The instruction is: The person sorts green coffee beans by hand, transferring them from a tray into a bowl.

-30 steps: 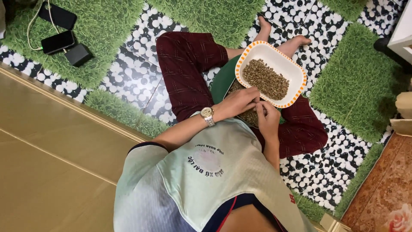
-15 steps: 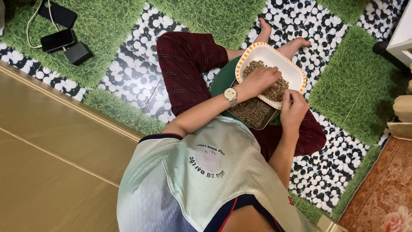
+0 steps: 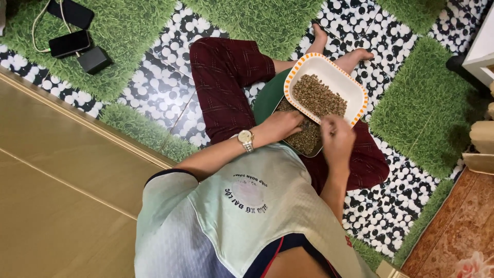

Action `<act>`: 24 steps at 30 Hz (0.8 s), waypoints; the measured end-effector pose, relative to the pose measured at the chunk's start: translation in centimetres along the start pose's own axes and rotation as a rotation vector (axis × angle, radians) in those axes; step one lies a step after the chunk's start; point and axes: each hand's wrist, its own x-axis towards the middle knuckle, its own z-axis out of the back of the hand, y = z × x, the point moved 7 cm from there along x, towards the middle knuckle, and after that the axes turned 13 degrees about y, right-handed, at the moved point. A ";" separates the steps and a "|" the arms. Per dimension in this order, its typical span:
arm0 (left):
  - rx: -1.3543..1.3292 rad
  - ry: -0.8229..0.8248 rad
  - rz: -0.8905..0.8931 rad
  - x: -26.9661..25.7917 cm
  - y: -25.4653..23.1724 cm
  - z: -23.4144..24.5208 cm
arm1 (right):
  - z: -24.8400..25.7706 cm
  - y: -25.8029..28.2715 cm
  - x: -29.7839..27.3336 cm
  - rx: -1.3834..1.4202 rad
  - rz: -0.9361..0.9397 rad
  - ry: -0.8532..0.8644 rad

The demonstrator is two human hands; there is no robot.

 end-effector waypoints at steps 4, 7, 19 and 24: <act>0.192 0.169 0.110 2.3 3.5 -8.0 | -7.3 -2.9 -3.1 -0.030 0.000 0.145; 0.291 0.087 0.169 2.8 3.7 -9.2 | -6.6 0.2 -3.4 -0.014 -0.083 0.289; 0.195 0.092 0.139 0.9 1.5 -5.3 | -8.9 0.2 -2.0 -0.094 -0.180 0.375; 0.134 0.073 0.107 -0.2 0.3 -3.0 | -8.9 0.5 -1.6 -0.082 -0.177 0.381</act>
